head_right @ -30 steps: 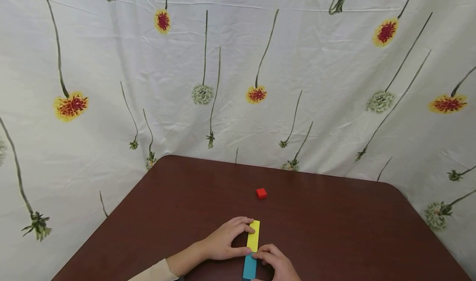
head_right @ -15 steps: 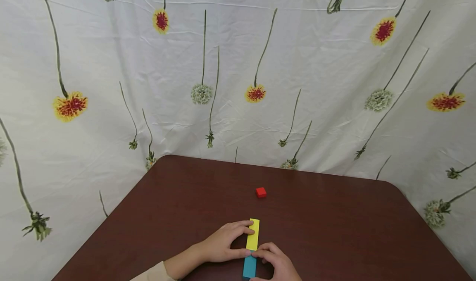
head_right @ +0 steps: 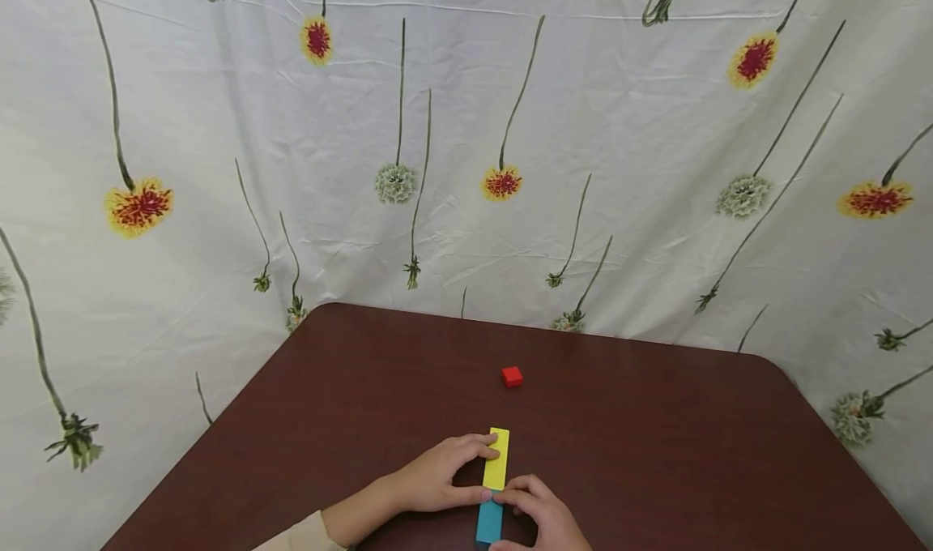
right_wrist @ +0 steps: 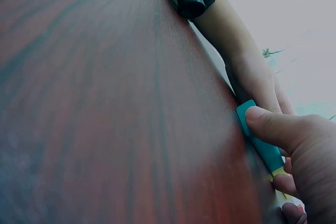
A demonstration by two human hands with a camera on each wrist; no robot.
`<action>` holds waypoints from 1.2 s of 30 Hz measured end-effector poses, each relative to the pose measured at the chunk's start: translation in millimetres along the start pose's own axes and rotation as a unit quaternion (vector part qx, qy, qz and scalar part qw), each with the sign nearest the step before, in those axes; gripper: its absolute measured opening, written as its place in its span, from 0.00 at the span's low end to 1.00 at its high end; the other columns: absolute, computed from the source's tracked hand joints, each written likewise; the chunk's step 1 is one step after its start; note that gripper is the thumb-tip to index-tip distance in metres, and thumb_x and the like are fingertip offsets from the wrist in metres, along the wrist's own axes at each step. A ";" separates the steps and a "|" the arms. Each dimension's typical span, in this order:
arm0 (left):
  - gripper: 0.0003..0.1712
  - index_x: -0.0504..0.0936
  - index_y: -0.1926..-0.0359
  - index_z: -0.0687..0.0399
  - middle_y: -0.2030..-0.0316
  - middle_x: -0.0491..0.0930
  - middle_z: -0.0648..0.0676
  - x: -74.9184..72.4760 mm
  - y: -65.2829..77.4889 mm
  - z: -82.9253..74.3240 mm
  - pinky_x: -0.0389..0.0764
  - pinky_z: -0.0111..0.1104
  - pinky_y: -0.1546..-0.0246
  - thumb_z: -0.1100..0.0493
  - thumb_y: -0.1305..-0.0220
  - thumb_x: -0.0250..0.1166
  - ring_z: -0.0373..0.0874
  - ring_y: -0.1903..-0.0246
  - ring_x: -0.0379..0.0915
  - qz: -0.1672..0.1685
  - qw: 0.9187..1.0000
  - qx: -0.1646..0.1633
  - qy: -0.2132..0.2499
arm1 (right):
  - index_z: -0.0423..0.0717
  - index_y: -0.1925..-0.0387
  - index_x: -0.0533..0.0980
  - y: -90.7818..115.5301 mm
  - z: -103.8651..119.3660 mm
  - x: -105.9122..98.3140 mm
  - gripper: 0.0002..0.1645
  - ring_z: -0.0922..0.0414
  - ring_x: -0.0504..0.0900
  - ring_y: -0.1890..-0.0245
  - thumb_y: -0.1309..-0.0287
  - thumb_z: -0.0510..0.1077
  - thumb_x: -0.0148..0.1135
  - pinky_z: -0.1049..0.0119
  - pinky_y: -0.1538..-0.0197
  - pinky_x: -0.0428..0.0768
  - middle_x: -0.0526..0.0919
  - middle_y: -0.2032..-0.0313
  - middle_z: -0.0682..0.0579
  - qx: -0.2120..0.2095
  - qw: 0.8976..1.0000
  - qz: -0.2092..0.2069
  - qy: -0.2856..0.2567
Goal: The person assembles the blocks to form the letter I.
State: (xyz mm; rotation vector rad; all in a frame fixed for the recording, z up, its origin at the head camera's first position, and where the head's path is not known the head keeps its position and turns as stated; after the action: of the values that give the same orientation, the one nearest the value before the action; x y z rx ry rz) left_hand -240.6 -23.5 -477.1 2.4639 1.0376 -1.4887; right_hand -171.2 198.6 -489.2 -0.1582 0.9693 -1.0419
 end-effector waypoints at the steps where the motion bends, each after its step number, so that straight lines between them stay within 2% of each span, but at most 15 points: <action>1: 0.29 0.73 0.37 0.51 0.32 0.66 0.54 -0.4 -0.1 -0.2 0.68 0.48 0.39 0.39 0.29 0.55 0.50 0.35 0.63 0.000 1.000 0.001 0.003 | 0.43 0.48 0.79 0.0 -0.2 0.1 0.26 0.63 0.73 0.64 0.51 0.40 0.76 0.68 0.65 0.76 0.74 0.55 0.54 -0.002 1.000 0.000 0.000; 7: 0.29 0.73 0.37 0.53 0.33 0.66 0.55 -0.9 -0.9 -1.0 0.69 0.46 0.39 0.40 0.29 0.55 0.51 0.35 0.63 0.003 1.000 0.003 0.011 | 0.44 0.48 0.79 0.7 -1.5 0.1 0.27 0.63 0.73 0.65 0.52 0.41 0.77 0.69 0.66 0.76 0.74 0.56 0.55 -0.007 1.000 -0.007 0.001; 11: 0.29 0.73 0.38 0.53 0.33 0.66 0.55 1.0 -3.7 -1.5 0.69 0.44 0.39 0.40 0.29 0.56 0.51 0.35 0.63 0.005 1.000 0.009 0.016 | 0.46 0.49 0.79 2.1 -0.8 -2.5 0.27 0.64 0.73 0.65 0.53 0.41 0.77 0.69 0.67 0.75 0.74 0.56 0.55 0.005 1.000 -0.008 -0.001; 13: 0.29 0.73 0.38 0.53 0.33 0.66 0.55 2.0 -5.0 -1.4 0.69 0.44 0.39 0.40 0.29 0.56 0.50 0.35 0.64 0.004 1.000 0.011 0.015 | 0.46 0.50 0.79 1.9 0.9 -4.4 0.26 0.64 0.73 0.65 0.52 0.41 0.77 0.69 0.68 0.74 0.74 0.56 0.55 0.030 1.000 -0.004 -0.004; 15: 0.29 0.73 0.38 0.53 0.33 0.66 0.55 3.0 -5.8 -1.1 0.69 0.44 0.39 0.40 0.29 0.56 0.50 0.35 0.63 0.002 1.000 0.011 0.015 | 0.45 0.50 0.79 0.2 4.0 -7.0 0.24 0.65 0.74 0.65 0.49 0.43 0.75 0.69 0.68 0.73 0.75 0.57 0.55 0.080 0.997 0.004 -0.019; 17: 0.29 0.73 0.38 0.52 0.33 0.67 0.55 3.5 -6.4 -0.7 0.69 0.44 0.39 0.40 0.30 0.56 0.50 0.35 0.64 0.001 1.000 0.012 0.016 | 0.45 0.50 0.79 -2.8 7.5 -10.3 0.22 0.64 0.74 0.66 0.46 0.44 0.73 0.68 0.68 0.73 0.76 0.56 0.53 0.136 0.990 0.011 -0.041; 19: 0.29 0.73 0.38 0.52 0.33 0.66 0.54 2.6 -4.2 0.2 0.69 0.45 0.39 0.39 0.30 0.56 0.50 0.35 0.63 -0.001 1.000 0.005 0.019 | 0.44 0.49 0.79 -7.4 9.5 -11.3 0.20 0.64 0.75 0.66 0.42 0.44 0.70 0.68 0.69 0.73 0.77 0.56 0.51 0.174 0.983 0.016 -0.063; 22: 0.30 0.73 0.37 0.50 0.33 0.66 0.54 -0.3 3.5 2.6 0.69 0.48 0.40 0.38 0.31 0.56 0.52 0.36 0.64 -0.003 1.000 -0.014 0.025 | 0.42 0.49 0.78 -18.1 9.4 -10.2 0.17 0.63 0.76 0.66 0.38 0.44 0.65 0.68 0.69 0.75 0.78 0.56 0.47 0.181 0.979 0.025 -0.086; 25: 0.31 0.73 0.37 0.50 0.33 0.66 0.53 -2.6 8.5 3.4 0.69 0.51 0.40 0.37 0.31 0.56 0.53 0.36 0.64 -0.004 0.999 -0.029 0.027 | 0.42 0.50 0.79 -27.5 6.2 -10.7 0.15 0.64 0.76 0.67 0.35 0.45 0.63 0.68 0.69 0.76 0.79 0.58 0.48 0.190 0.978 0.028 -0.086; 29: 0.30 0.73 0.37 0.50 0.32 0.66 0.52 -1.6 3.3 1.1 0.68 0.50 0.40 0.37 0.31 0.56 0.53 0.35 0.63 -0.001 1.000 -0.020 0.023 | 0.43 0.52 0.80 -35.1 -0.8 -18.8 0.14 0.64 0.75 0.66 0.35 0.45 0.63 0.68 0.67 0.76 0.80 0.60 0.51 0.217 0.974 0.009 -0.061; 36: 0.29 0.73 0.38 0.51 0.33 0.66 0.53 -1.3 -1.1 -1.4 0.68 0.49 0.40 0.39 0.30 0.56 0.51 0.35 0.63 0.002 1.000 -0.010 0.017 | 0.40 0.52 0.80 -56.7 -23.3 -33.1 0.15 0.60 0.75 0.68 0.37 0.44 0.64 0.67 0.66 0.76 0.80 0.63 0.52 0.235 0.970 -0.048 -0.045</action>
State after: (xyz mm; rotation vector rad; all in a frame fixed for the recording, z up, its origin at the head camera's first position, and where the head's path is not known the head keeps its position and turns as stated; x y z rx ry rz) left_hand -240.6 -22.8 -475.0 2.4853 1.0480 -1.4322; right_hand -230.6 201.7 -452.9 0.1397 0.6156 -1.3142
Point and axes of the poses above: each hand's wrist, its own y-axis away from the middle knuckle, its own x-axis out of the palm, z = x × y, the point moved 1 cm from there along -y, towards the middle knuckle
